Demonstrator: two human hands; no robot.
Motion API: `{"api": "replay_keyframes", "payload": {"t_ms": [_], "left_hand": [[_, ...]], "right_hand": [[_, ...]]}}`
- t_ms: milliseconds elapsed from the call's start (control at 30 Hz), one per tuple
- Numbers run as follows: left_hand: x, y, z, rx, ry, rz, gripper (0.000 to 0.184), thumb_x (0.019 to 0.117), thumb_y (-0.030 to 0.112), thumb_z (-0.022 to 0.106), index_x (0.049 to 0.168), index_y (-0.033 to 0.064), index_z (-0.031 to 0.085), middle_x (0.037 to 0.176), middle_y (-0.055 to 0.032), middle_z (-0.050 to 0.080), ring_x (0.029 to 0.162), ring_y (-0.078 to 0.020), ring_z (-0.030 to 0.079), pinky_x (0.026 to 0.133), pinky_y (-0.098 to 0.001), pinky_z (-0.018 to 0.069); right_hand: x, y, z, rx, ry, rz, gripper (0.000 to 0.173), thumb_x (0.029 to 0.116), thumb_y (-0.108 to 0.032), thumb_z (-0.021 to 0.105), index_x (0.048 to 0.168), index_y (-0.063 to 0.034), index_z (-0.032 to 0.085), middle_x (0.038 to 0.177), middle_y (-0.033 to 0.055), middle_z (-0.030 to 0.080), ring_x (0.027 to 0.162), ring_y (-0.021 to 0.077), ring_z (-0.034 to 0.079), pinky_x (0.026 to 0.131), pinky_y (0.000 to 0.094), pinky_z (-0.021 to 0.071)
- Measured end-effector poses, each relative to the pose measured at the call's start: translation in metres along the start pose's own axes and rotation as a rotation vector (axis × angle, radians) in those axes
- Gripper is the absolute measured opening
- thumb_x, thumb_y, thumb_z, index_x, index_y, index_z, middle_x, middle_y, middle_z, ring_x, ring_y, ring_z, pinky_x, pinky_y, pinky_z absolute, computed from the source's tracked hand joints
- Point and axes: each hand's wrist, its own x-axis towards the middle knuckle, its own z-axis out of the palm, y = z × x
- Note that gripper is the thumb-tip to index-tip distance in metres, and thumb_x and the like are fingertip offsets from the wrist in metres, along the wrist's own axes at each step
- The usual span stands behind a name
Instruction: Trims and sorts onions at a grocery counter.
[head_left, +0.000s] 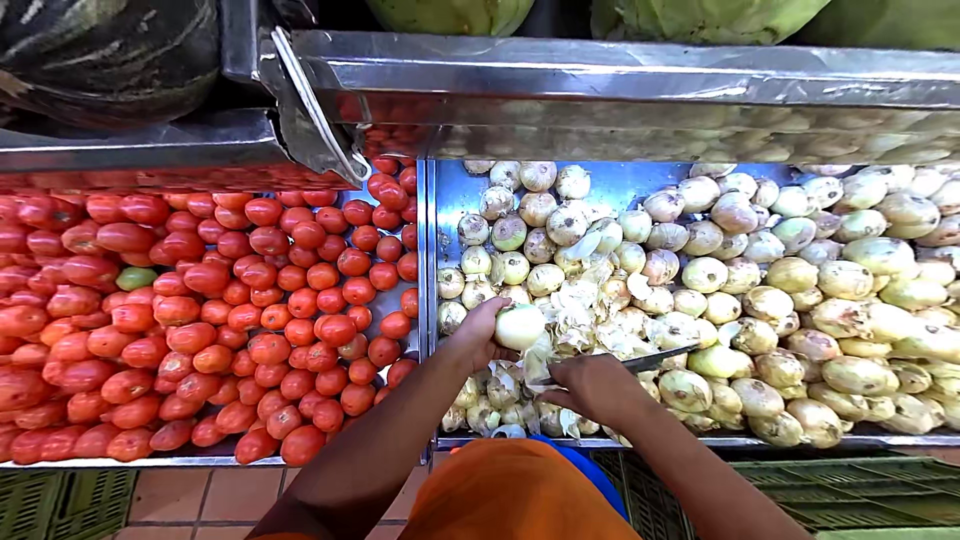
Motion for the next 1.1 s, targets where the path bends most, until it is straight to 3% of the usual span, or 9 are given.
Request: {"api": "replay_keyframes", "payload": {"t_ms": [67,233,433,533,667,867,933,1000,1100], "left_hand": [[-0.001,-0.003,-0.002,0.029,0.007,0.034,0.054,0.1044,0.053,0.048,0.138,0.0112,0.056,0.123,-0.0201,0.064,0.099,-0.0341,0.068,0.078,-0.0494,0.0577],[-0.001,-0.012,-0.008,0.120,-0.042,0.126,0.042,0.0995,0.032,0.065,0.135,0.0109,0.058,0.123,-0.0199,0.066,0.107,-0.0354,0.067,0.087,-0.0539,0.0573],[-0.006,-0.024,-0.001,0.189,-0.021,0.214,0.045,0.0950,0.025,0.072,0.133,0.0044,0.059,0.116,-0.0201,0.068,0.102,-0.0320,0.068,0.086,-0.0494,0.0579],[-0.012,-0.030,0.003,0.264,0.015,0.285,0.046,0.0897,0.024,0.078,0.128,0.0067,0.059,0.114,-0.0172,0.066,0.098,-0.0299,0.066,0.081,-0.0486,0.0566],[-0.014,-0.039,0.006,0.331,0.029,0.331,0.049,0.0859,0.023,0.082,0.124,0.0058,0.057,0.111,-0.0170,0.067,0.095,-0.0292,0.067,0.080,-0.0491,0.0572],[-0.003,-0.049,0.009,0.227,0.164,0.314,0.052,0.0874,0.027,0.080,0.127,0.0057,0.055,0.113,-0.0177,0.065,0.097,-0.0303,0.066,0.078,-0.0502,0.0565],[0.001,-0.048,0.011,0.096,0.194,0.283,0.048,0.0908,0.028,0.077,0.126,0.0049,0.054,0.113,-0.0194,0.066,0.098,-0.0326,0.068,0.080,-0.0517,0.0579],[0.003,-0.039,0.010,-0.040,0.193,0.226,0.052,0.0955,0.032,0.071,0.134,0.0049,0.050,0.121,-0.0204,0.065,0.105,-0.0344,0.067,0.085,-0.0525,0.0579],[0.003,-0.023,0.006,-0.079,0.146,0.205,0.053,0.0968,0.032,0.069,0.136,0.0036,0.047,0.123,-0.0212,0.064,0.106,-0.0340,0.067,0.087,-0.0503,0.0583]], "right_hand": [[-0.002,-0.002,-0.011,0.093,-0.083,0.099,0.065,0.0921,-0.073,0.057,0.099,-0.0094,0.069,0.088,0.0101,0.070,0.087,0.0306,0.070,0.078,0.0560,0.0546],[-0.003,-0.015,-0.020,0.128,0.077,0.318,0.077,0.0865,-0.087,0.045,0.090,-0.0130,0.065,0.076,0.0062,0.065,0.076,0.0272,0.069,0.066,0.0516,0.0550],[0.001,-0.020,-0.022,0.132,-0.007,0.459,0.078,0.0857,-0.088,0.044,0.090,-0.0128,0.065,0.078,0.0089,0.066,0.080,0.0299,0.070,0.067,0.0525,0.0547],[0.003,-0.022,-0.022,0.156,-0.029,0.490,0.080,0.0854,-0.089,0.043,0.091,-0.0127,0.065,0.081,0.0094,0.067,0.084,0.0296,0.070,0.070,0.0528,0.0546],[0.009,-0.026,-0.018,0.121,-0.001,0.458,0.078,0.0881,-0.087,0.041,0.091,-0.0128,0.066,0.080,0.0099,0.068,0.085,0.0303,0.071,0.071,0.0532,0.0549],[0.002,-0.028,0.009,-0.016,0.163,0.295,0.074,0.0986,-0.076,0.033,0.081,-0.0115,0.064,0.068,0.0092,0.063,0.072,0.0301,0.070,0.060,0.0506,0.0541],[0.000,-0.032,0.018,-0.021,0.093,0.242,0.074,0.0993,-0.075,0.033,0.085,-0.0097,0.066,0.073,0.0122,0.067,0.075,0.0338,0.072,0.063,0.0549,0.0555],[-0.001,-0.039,0.031,-0.010,-0.034,0.213,0.074,0.1007,-0.072,0.034,0.091,-0.0068,0.066,0.080,0.0168,0.069,0.082,0.0386,0.072,0.068,0.0591,0.0551],[-0.002,-0.034,0.035,0.108,-0.105,0.285,0.073,0.1017,-0.071,0.033,0.099,-0.0064,0.066,0.090,0.0178,0.071,0.091,0.0391,0.072,0.075,0.0603,0.0550]]}}
